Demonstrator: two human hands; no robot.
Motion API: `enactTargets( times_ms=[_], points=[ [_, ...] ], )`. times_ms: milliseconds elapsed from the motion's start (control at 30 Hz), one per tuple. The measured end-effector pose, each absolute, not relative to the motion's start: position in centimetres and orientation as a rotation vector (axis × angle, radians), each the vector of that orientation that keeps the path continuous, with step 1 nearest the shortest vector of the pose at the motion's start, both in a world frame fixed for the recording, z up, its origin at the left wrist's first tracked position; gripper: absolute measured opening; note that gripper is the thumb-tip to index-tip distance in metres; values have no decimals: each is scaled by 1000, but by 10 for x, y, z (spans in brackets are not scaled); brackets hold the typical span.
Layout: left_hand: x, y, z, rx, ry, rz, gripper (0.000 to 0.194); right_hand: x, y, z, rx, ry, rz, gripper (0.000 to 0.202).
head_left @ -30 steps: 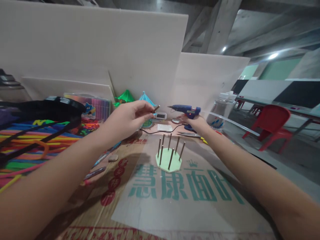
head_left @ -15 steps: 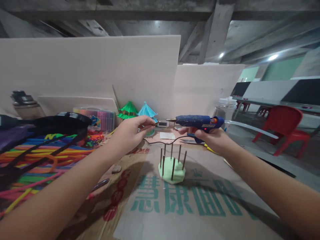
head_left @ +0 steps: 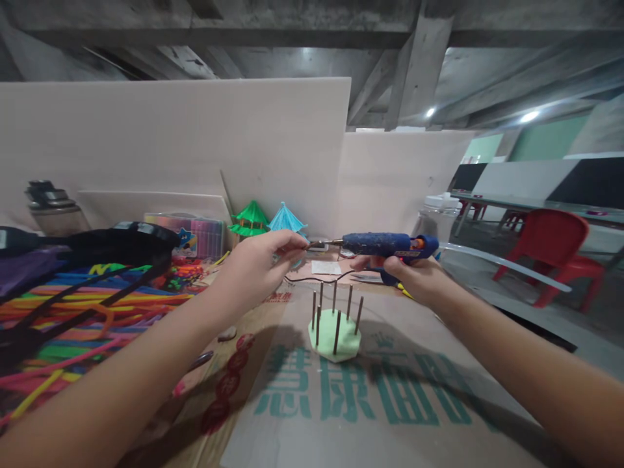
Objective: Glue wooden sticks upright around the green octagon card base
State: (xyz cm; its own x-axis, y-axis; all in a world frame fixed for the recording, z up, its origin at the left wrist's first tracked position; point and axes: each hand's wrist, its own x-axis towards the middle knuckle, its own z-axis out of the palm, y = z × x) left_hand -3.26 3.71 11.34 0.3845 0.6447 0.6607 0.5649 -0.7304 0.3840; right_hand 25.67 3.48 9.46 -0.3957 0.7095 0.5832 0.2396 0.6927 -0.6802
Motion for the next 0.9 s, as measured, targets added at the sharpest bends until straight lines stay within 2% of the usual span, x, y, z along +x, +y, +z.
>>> enactTargets(
  times_ms=[500, 900],
  points=[
    [-33, 40, 109, 2643, 1071, 1334, 15, 249, 29, 104, -825, -2017, 512, 66],
    [-33, 40, 109, 2652, 1054, 1351, 15, 249, 28, 102, -933, -1985, 492, 60]
  ],
)
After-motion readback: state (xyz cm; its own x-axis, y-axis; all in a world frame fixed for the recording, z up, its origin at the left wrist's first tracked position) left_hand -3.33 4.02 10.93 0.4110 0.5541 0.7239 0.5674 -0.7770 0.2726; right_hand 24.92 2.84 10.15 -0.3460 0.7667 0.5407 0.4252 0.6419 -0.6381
